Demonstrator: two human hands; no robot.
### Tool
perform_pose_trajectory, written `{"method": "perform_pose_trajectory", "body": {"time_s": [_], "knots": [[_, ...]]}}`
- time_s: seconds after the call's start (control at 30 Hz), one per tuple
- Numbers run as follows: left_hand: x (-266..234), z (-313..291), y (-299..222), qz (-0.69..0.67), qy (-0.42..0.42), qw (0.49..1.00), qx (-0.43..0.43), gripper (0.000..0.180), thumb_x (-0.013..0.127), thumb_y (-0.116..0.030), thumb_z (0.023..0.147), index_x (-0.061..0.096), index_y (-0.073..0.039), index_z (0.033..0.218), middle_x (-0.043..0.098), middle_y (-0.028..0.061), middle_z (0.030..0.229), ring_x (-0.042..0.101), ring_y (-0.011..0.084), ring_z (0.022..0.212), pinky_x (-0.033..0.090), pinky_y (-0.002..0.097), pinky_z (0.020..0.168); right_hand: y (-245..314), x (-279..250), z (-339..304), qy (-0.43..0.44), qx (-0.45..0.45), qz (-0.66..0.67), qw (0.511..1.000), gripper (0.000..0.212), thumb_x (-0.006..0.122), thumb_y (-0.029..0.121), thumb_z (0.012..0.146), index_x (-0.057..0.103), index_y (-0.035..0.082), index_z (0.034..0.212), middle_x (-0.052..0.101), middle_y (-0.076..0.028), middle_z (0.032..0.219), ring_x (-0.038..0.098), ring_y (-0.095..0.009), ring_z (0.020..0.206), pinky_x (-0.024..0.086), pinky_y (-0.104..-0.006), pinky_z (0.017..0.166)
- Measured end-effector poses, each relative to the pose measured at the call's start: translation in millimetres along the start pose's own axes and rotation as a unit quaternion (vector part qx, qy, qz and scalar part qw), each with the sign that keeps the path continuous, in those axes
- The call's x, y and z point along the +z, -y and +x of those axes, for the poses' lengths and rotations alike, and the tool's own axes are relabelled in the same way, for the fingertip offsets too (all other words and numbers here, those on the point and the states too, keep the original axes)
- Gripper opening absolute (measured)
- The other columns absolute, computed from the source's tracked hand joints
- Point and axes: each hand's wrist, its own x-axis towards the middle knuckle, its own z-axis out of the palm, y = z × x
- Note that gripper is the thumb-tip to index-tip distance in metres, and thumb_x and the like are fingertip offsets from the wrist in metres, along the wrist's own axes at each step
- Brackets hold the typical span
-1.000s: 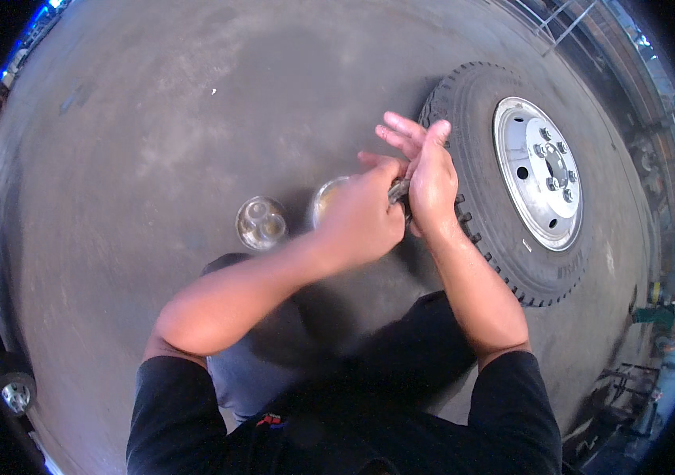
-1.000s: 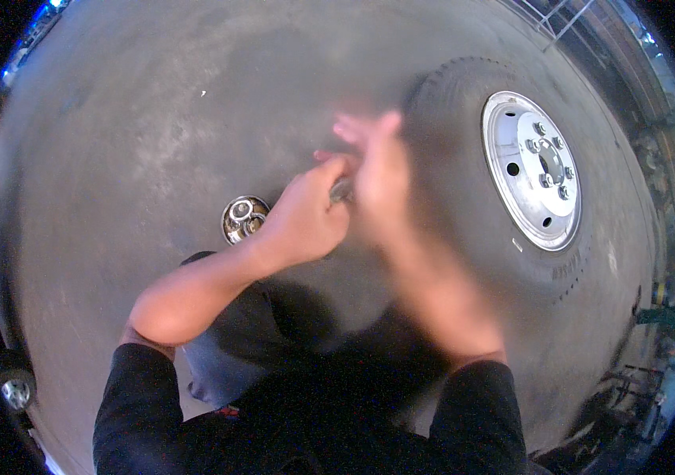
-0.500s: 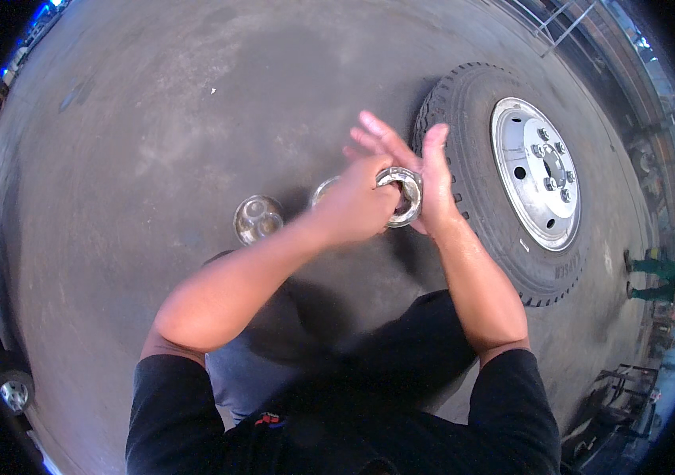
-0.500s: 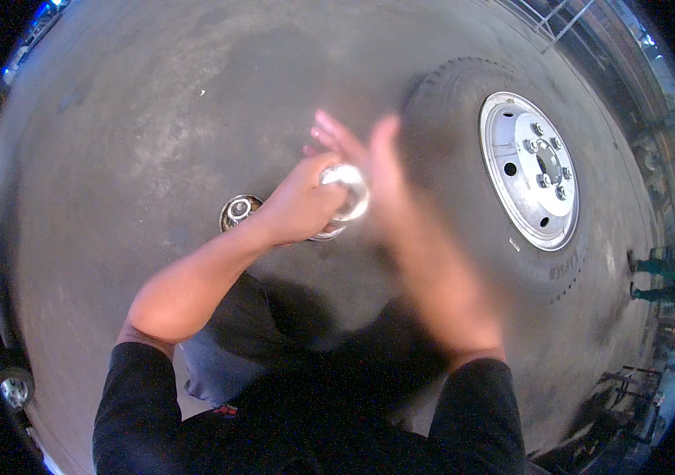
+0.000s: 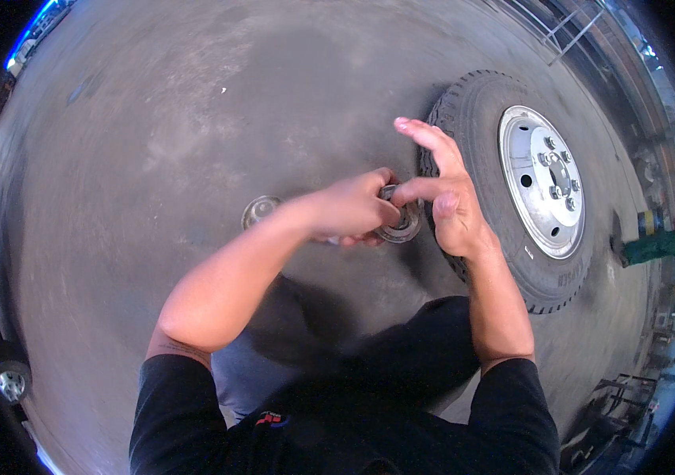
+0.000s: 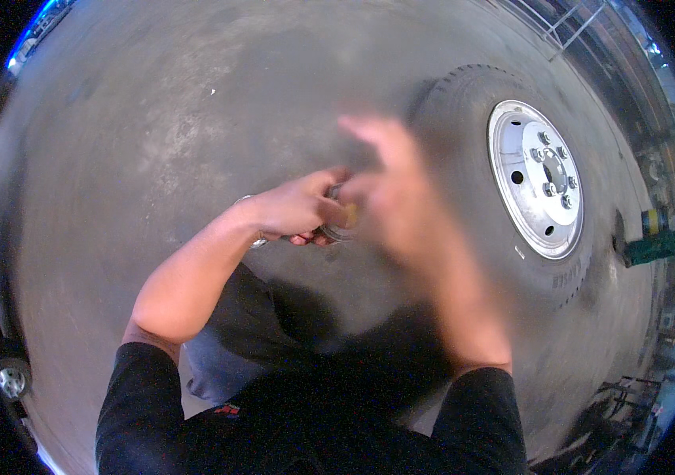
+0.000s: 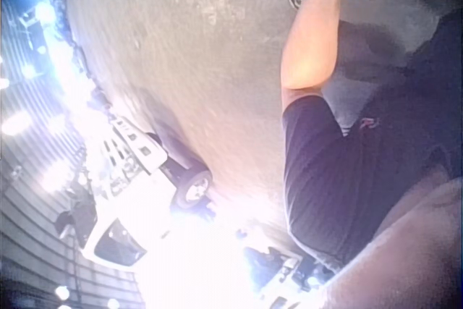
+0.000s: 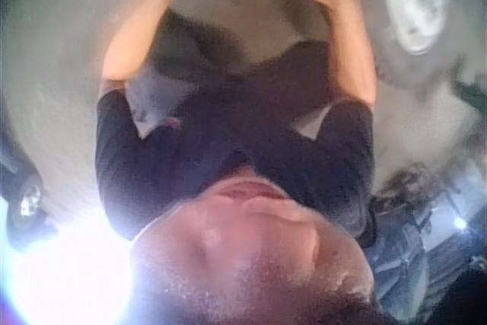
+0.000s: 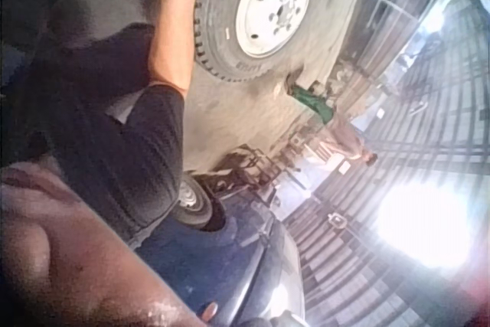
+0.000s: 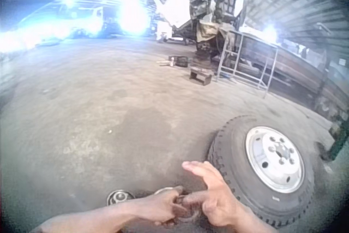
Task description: The person scoops grease from a container and applies it by hand to the inner and outer races of a wheel bearing. The person repeatedly rotates the bearing and spreads the grease across the rollers and cage. A second bearing is also greased in the same manner.
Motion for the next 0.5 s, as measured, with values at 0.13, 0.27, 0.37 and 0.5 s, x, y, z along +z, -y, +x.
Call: {"method": "perform_pose_trajectory", "body": {"time_s": [0.13,0.27,0.37,0.5], "knots": [[-5,3,6,0.035,0.014,0.999,0.016,0.052,0.062,-0.013,0.083,0.042,-0.002,0.129,0.055,0.0018,0.071,0.05,0.0081,0.049,0.035,0.0225,0.039,7,-6,0,0.049,-0.015,-0.123,0.991,0.089,0.017,0.069,0.096,0.074,0.005,0.074,0.051,-0.022,0.139,0.04,-0.04,0.135,0.021,-0.0536,0.115],[-3,-2,5,0.012,-0.03,0.998,0.044,0.039,0.062,-0.015,0.082,0.048,-0.003,0.117,0.054,0.0006,0.069,0.049,0.0067,0.05,0.034,0.0215,0.039,2,-9,-4,0.071,0.011,-0.028,0.997,0.092,0.013,0.07,0.096,0.073,0.002,0.077,0.052,-0.02,0.138,0.042,-0.037,0.133,0.026,-0.0512,0.113],[-1,0,-1,-0.004,-0.011,1.0,0.006,0.032,0.06,-0.016,0.084,0.049,-0.005,0.112,0.053,-0.0002,0.067,0.047,0.0046,0.05,0.033,0.0202,0.039,-18,0,-9,-0.027,0.067,0.279,0.958,0.096,0.006,0.069,0.096,0.071,-0.001,0.087,0.051,-0.02,0.139,0.043,-0.034,0.131,0.029,-0.0489,0.111],[4,-2,-6,0.001,0.002,1.0,0.014,0.03,0.059,-0.019,0.086,0.05,-0.007,0.112,0.053,-0.0004,0.066,0.047,0.0031,0.051,0.033,0.0195,0.039,-12,19,-2,-0.004,0.164,0.486,0.858,0.1,-0.004,0.068,0.096,0.067,-0.002,0.097,0.046,-0.022,0.143,0.043,-0.033,0.13,0.031,-0.0458,0.11]]}}
